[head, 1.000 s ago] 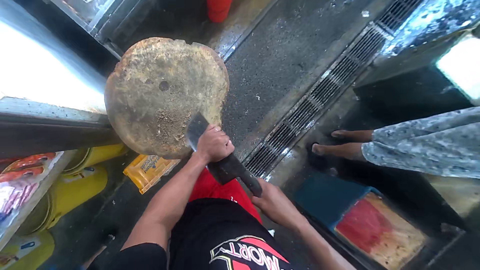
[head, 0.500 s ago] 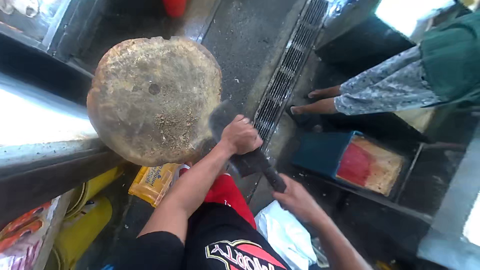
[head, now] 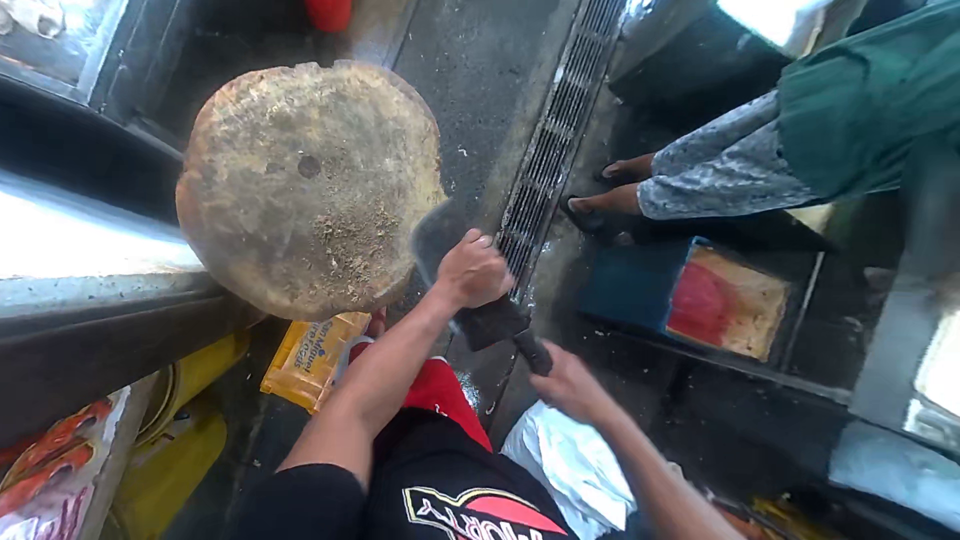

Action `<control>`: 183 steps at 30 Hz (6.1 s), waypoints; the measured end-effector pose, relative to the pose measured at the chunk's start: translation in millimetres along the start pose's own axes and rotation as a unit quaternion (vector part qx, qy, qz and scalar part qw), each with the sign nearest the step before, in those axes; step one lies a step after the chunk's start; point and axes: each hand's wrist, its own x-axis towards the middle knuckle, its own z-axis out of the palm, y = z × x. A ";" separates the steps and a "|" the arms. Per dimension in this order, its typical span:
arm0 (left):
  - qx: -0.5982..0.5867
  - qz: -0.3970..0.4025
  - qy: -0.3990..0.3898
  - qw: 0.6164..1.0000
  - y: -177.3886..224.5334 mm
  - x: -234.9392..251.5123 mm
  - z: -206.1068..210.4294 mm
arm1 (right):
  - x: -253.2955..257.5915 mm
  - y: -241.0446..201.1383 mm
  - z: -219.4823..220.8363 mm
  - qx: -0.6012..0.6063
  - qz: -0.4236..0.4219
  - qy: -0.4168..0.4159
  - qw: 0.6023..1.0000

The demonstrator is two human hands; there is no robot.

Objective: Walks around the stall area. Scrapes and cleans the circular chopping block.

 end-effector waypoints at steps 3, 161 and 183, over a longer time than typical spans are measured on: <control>0.013 -0.010 -0.004 1.000 -9.1 -32.6 -12.5 | -3.8 -9.3 30.0 -0.020 0.003 -0.009 1.000; 0.006 -0.069 -0.060 0.996 -30.0 -15.3 -23.6 | -12.9 -37.9 -1.8 0.057 0.035 -0.060 0.996; 0.032 -0.106 -0.102 0.989 -49.6 -93.8 -49.4 | -11.5 -59.5 45.8 0.061 -0.021 -0.172 0.983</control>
